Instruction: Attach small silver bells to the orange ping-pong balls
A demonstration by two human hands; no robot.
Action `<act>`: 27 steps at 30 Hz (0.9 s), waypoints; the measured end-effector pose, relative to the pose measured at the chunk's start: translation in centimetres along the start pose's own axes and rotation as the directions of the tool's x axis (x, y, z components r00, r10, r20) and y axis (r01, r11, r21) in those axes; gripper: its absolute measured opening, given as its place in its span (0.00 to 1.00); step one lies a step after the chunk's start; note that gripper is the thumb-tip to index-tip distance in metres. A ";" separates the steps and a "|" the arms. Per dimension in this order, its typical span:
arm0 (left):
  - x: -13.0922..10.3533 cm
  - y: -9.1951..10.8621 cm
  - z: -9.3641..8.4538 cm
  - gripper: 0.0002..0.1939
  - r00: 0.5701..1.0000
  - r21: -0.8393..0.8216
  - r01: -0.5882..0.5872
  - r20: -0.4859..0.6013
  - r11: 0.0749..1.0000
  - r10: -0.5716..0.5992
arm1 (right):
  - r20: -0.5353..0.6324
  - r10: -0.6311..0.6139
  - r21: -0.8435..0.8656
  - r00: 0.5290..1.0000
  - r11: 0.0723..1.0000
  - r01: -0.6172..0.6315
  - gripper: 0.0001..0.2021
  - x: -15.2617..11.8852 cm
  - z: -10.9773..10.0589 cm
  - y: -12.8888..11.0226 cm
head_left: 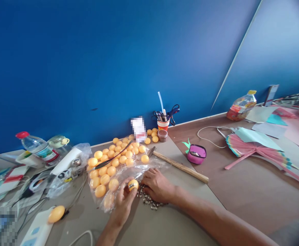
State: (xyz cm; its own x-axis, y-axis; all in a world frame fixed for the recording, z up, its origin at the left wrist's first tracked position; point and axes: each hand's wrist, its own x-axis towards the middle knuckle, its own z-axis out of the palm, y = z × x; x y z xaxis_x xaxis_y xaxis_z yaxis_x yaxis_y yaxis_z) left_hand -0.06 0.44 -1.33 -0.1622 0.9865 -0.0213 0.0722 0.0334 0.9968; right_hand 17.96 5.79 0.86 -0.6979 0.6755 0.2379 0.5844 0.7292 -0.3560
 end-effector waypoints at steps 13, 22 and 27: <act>-0.1 0.3 0.1 0.17 0.997 0.025 -0.032 0.067 0.999 0.030 | -0.040 0.014 0.042 0.999 0.999 -0.012 0.05 0.0 0.2 -0.4; -0.3 0.4 0.0 0.21 0.997 0.091 -0.035 0.066 0.995 0.029 | -0.035 0.016 0.021 0.999 1.000 -0.015 0.05 0.0 0.7 -0.4; -0.3 0.3 -0.1 0.21 0.996 0.125 -0.043 0.080 0.991 0.033 | -0.106 0.003 0.115 0.994 0.993 0.009 0.04 -0.1 0.7 -0.3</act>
State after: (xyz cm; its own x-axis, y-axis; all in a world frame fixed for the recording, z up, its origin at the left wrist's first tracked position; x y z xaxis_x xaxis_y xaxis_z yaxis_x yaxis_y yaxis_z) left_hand -0.06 0.19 -1.00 -0.0805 0.9967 0.0057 0.2016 0.0106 0.9794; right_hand 17.54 5.42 0.36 -0.6481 0.6858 0.3313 0.5265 0.7177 -0.4558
